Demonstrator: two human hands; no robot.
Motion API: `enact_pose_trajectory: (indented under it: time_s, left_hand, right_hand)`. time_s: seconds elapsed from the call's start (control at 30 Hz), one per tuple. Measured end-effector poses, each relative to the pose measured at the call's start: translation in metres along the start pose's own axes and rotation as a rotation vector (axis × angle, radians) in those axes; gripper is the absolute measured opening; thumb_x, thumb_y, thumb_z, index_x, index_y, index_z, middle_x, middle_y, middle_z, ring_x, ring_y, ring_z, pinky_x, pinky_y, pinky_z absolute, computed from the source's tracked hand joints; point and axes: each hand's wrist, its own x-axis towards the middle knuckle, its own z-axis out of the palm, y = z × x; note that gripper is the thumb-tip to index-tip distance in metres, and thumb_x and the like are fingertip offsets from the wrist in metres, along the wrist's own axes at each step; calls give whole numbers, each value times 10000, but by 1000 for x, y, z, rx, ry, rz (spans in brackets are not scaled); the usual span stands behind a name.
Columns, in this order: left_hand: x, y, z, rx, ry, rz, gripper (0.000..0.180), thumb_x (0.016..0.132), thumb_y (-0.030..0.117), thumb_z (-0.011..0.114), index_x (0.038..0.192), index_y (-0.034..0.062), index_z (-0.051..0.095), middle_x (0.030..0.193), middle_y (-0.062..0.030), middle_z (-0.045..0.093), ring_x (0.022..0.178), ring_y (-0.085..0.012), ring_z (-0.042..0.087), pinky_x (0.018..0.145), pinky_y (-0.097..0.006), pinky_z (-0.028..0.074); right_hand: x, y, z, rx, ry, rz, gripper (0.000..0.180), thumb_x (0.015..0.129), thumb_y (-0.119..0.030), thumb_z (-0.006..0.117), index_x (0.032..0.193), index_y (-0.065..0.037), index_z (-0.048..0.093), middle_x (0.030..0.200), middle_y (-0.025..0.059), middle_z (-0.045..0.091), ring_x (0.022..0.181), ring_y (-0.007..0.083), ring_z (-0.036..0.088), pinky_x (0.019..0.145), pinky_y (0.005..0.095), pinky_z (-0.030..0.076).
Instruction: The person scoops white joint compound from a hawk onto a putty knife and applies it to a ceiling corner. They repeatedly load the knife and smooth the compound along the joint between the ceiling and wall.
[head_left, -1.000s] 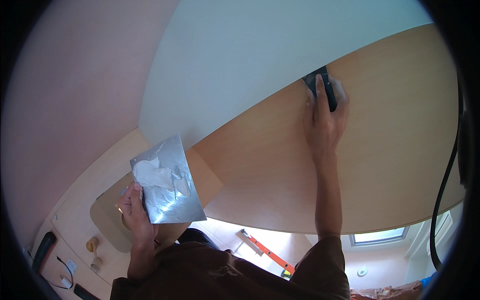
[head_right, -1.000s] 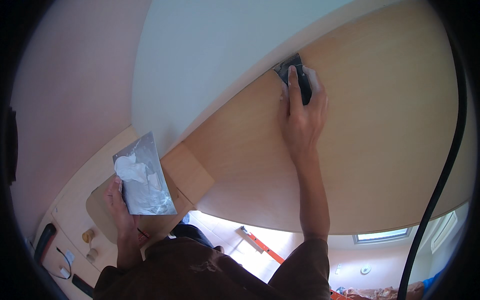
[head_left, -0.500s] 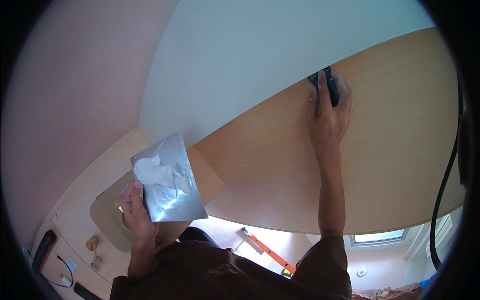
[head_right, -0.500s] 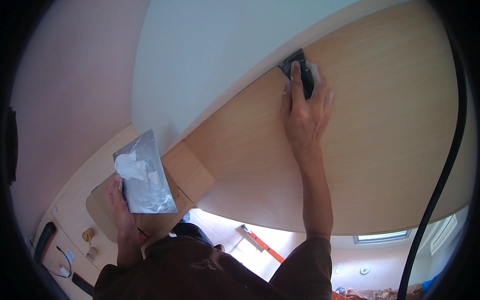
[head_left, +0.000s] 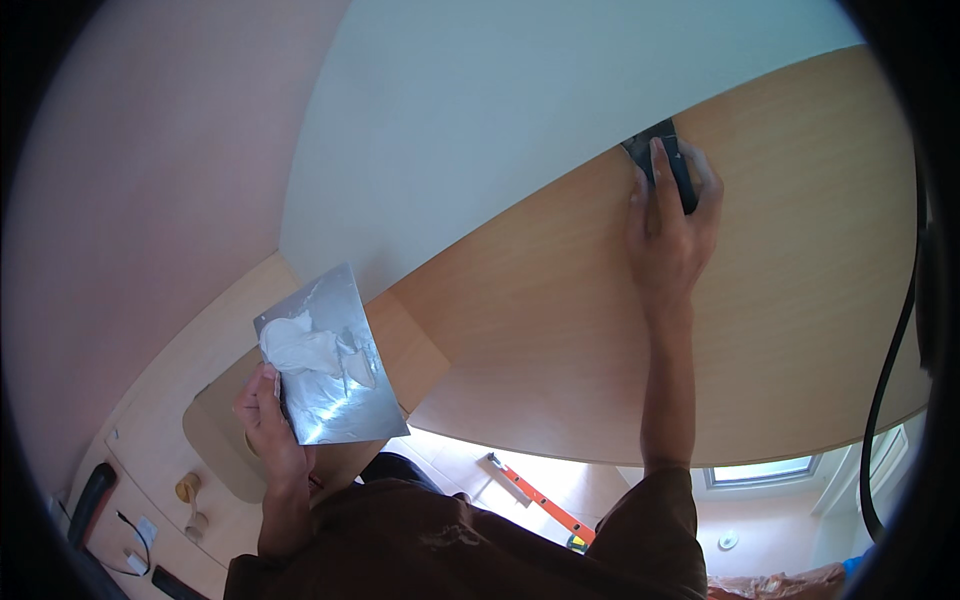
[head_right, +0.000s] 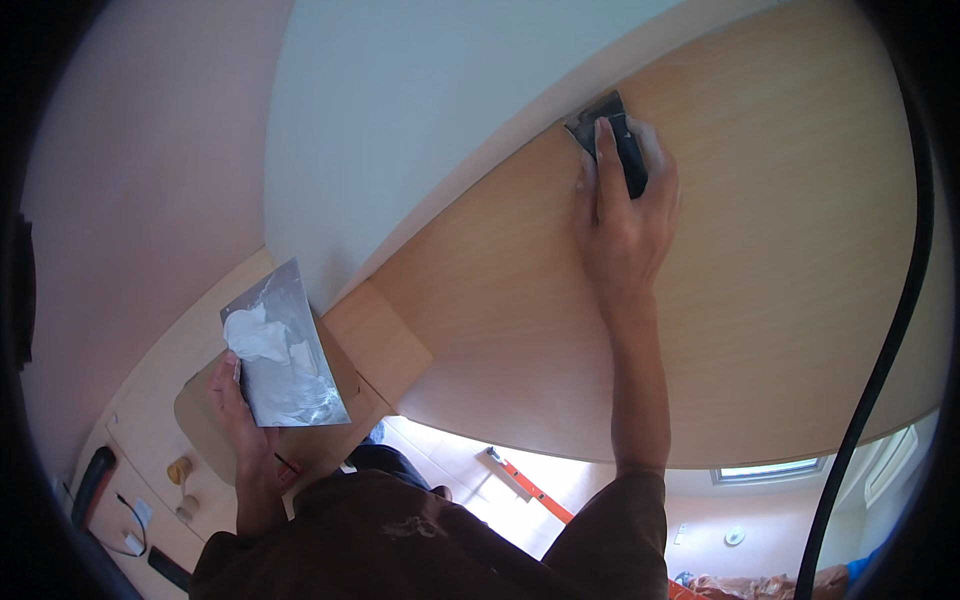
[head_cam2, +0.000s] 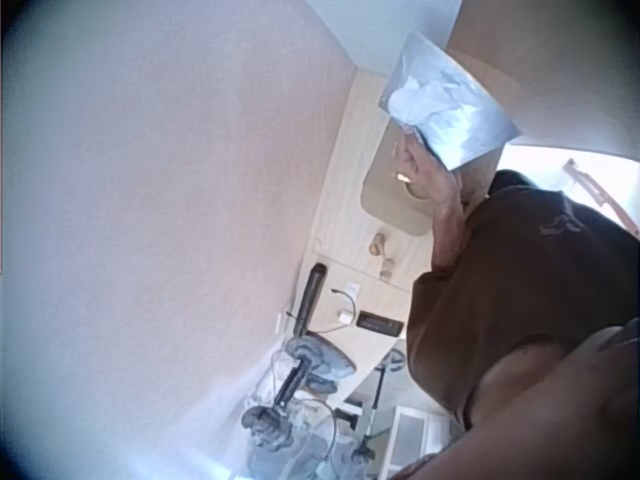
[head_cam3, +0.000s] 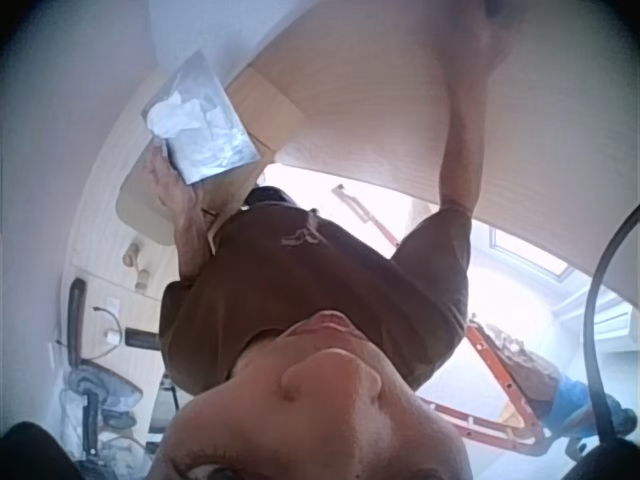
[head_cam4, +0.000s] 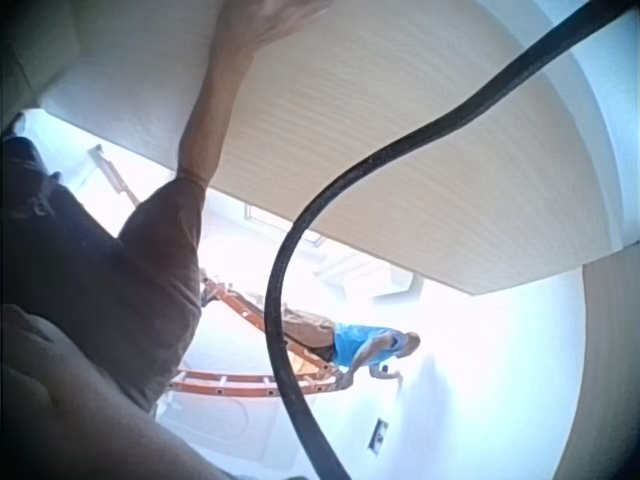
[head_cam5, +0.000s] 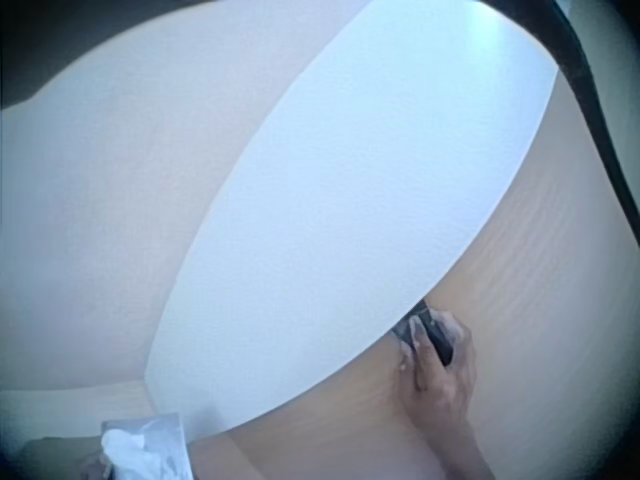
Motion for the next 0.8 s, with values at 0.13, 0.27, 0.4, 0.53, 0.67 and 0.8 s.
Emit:
enact_pose_trajectory:
  time_s: [0.13, 0.27, 0.4, 0.53, 0.67, 0.8]
  left_hand:
    - [1, -4, 0, -13, 49, -14, 205, 958, 156, 507, 1042, -25, 555, 912, -73, 597, 832, -103, 570, 737, -255, 479]
    - [5, -7, -4, -15, -4, -37, 201, 955, 158, 512, 1034, -21, 556, 923, -77, 597, 839, -106, 573, 748, -256, 482]
    - [4, -2, -1, -16, -73, -7, 198, 957, 155, 503, 1005, -25, 569, 899, -66, 597, 821, -95, 568, 720, -246, 474]
    - [2, 3, 3, -1, -121, 10, 206, 963, 153, 486, 963, -29, 583, 852, -50, 595, 775, -82, 560, 681, -238, 462]
    - [-2, 1, 7, -23, -24, 0, 214, 964, 153, 483, 926, -25, 596, 818, -43, 595, 733, -78, 553, 664, -236, 459]
    - [-5, 3, 4, -6, -25, 11, 208, 960, 148, 488, 932, -24, 602, 827, -44, 595, 741, -80, 552, 668, -238, 462]
  right_hand:
    - [5, 0, -1, -34, -16, -35, 317, 771, -53, 698, 1084, -30, 656, 1147, 144, 537, 1019, 277, 556, 819, 375, 455]
    - [6, 0, 2, -64, -26, -41, 325, 770, -58, 698, 1091, -32, 655, 1151, 134, 538, 1009, 259, 559, 778, 354, 447]
    - [6, 1, 1, -107, -41, -60, 324, 775, -69, 692, 1096, -36, 655, 1151, 128, 539, 983, 253, 562, 746, 346, 442]
    - [5, 2, 4, -129, -18, -81, 320, 781, -78, 687, 1097, -42, 656, 1148, 128, 542, 960, 251, 566, 726, 341, 438]
    - [2, 0, 2, -142, -16, -62, 316, 785, -72, 683, 1099, -50, 656, 1143, 133, 543, 954, 259, 569, 720, 346, 446]
    - [-13, 0, -17, -66, 40, 40, 312, 791, -59, 677, 1102, -55, 656, 1134, 141, 545, 939, 256, 565, 733, 343, 462]
